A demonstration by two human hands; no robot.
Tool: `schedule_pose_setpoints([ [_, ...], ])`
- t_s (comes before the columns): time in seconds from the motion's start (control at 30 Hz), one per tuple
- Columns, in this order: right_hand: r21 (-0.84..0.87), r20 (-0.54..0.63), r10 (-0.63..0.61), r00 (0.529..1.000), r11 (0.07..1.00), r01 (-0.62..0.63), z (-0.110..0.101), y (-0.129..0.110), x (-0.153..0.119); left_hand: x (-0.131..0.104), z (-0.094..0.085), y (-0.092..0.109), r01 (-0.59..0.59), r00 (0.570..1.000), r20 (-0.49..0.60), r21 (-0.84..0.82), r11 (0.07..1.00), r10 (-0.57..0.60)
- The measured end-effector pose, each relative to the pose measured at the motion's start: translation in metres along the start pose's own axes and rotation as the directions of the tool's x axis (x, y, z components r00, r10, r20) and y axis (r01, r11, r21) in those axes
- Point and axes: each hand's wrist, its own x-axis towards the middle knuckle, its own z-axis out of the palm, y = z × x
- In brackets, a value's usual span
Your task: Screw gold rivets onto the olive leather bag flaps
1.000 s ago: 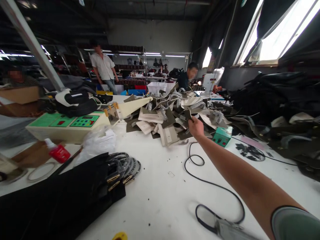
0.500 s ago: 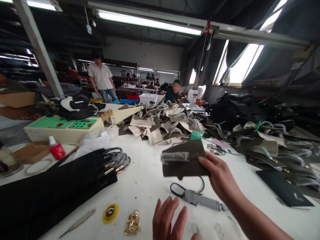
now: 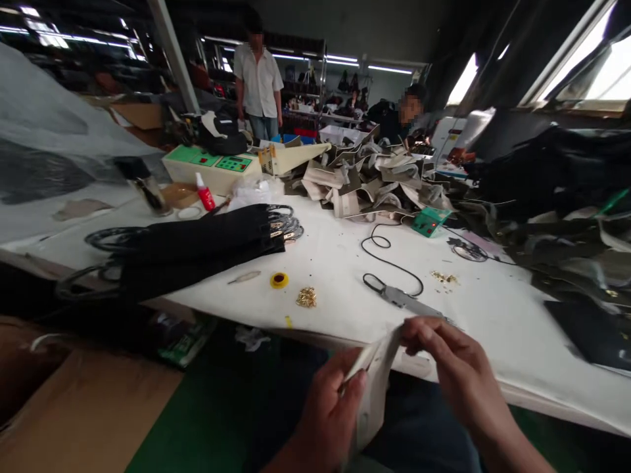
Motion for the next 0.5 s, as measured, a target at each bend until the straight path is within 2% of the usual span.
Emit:
schedule_pose_setpoints([
  [0.07, -0.017, 0.024, -0.009, 1.0, 1.0, 0.01, 0.025, 0.003, 0.028, -0.009, -0.016, -0.004, 0.145, 0.988, -0.052, -0.042, 0.989, -0.147],
  [0.17, -0.063, 0.18, -0.03, 0.983, 0.997, 0.042, 0.069, 0.017, 0.075, -0.018, -0.041, -0.013, 0.287, 0.938, -0.172, -0.096, 0.953, -0.3],
  [0.3, -0.271, 0.403, -0.083, 0.911, 0.94, 0.206, 0.118, 0.05, 0.122, -0.023, -0.062, -0.018, 0.342, 0.886, -0.261, -0.192, 0.92, -0.384],
  [0.4, -0.371, 0.499, -0.117, 0.859, 0.867, 0.333, 0.137, 0.073, 0.134, -0.022, -0.071, -0.017, 0.364, 0.83, -0.34, -0.27, 0.891, -0.442],
  [0.5, -0.427, 0.488, -0.117, 0.865, 0.832, 0.353, 0.146, 0.085, 0.129, -0.017, -0.081, -0.014, 0.351, 0.783, -0.437, -0.278, 0.894, -0.443],
])
